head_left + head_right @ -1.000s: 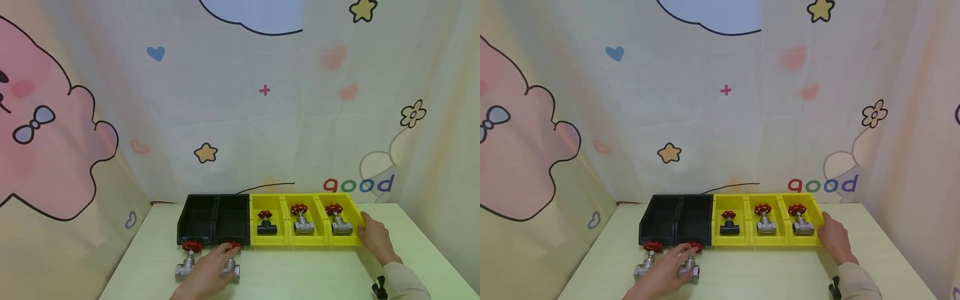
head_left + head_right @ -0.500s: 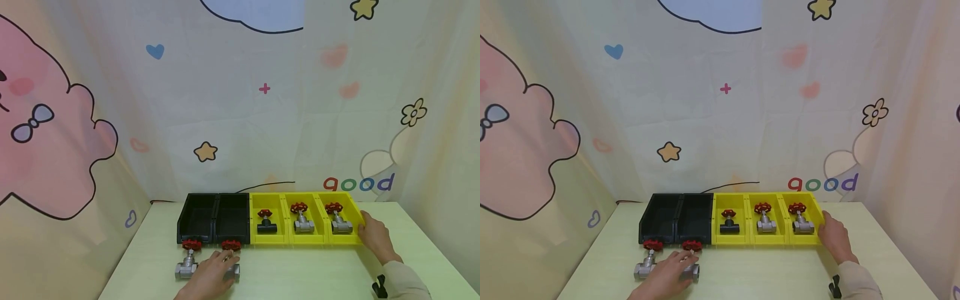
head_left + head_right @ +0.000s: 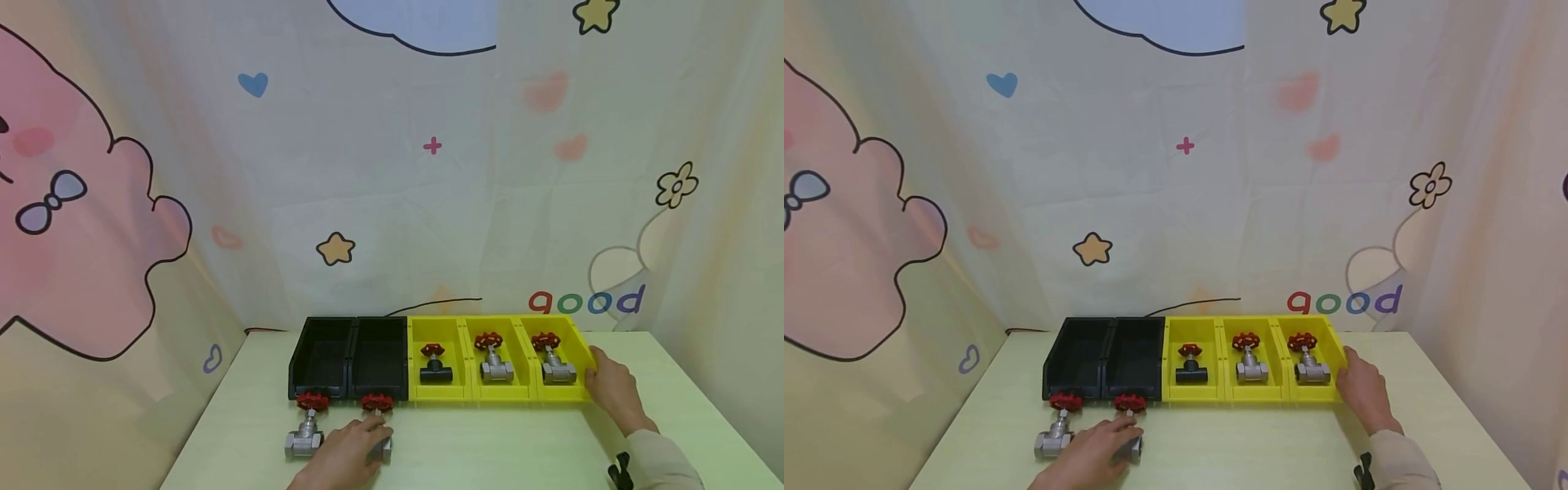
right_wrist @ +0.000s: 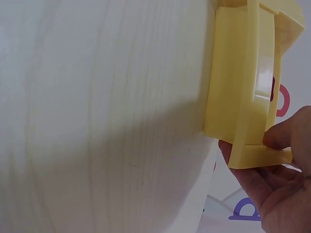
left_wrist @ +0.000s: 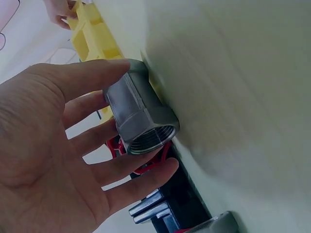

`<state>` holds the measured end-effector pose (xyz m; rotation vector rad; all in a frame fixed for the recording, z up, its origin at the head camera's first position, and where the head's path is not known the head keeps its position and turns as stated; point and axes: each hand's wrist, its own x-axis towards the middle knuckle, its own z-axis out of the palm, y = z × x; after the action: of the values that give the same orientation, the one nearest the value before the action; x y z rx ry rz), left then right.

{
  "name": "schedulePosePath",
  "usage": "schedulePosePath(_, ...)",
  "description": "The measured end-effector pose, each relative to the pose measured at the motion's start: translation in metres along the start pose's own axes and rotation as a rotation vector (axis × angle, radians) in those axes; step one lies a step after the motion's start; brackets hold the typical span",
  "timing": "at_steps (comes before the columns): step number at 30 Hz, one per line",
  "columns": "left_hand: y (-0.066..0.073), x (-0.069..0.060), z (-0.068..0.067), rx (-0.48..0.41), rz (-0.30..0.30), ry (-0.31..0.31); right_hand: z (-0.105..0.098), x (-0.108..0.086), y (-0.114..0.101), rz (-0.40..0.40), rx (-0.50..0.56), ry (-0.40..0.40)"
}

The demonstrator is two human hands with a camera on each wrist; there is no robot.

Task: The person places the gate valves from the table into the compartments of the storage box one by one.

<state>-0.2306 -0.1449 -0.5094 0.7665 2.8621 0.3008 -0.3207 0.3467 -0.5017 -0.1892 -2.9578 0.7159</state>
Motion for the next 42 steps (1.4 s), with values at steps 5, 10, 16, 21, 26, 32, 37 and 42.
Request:
schedulePosePath(5,0.002,0.003,0.0,-0.015,-0.028,-0.036,0.001,-0.001,0.0,-0.002,-0.004,0.013)
schedulePosePath(10,0.003,0.007,0.002,-0.058,-0.044,-0.052,0.0,-0.002,-0.001,0.0,-0.001,0.012)
schedulePosePath(16,0.003,0.012,0.004,-0.075,-0.049,-0.067,0.0,-0.002,-0.001,-0.002,-0.003,0.011)
schedulePosePath(21,0.002,0.015,0.006,-0.038,-0.035,-0.06,0.0,-0.002,-0.001,-0.005,-0.007,0.022)
schedulePosePath(26,0.001,0.016,0.007,-0.002,-0.026,-0.06,0.002,-0.001,0.001,0.0,-0.004,0.025)
schedulePosePath(32,0.001,0.016,0.007,0.002,-0.023,-0.056,0.003,0.0,0.001,0.002,-0.011,0.024)
schedulePosePath(37,0.001,0.015,0.006,-0.001,0.0,-0.042,0.003,0.001,0.002,-0.003,-0.013,0.024)
schedulePosePath(42,0.0,0.014,0.004,-0.007,0.032,-0.028,0.004,0.002,0.004,-0.013,-0.022,0.033)
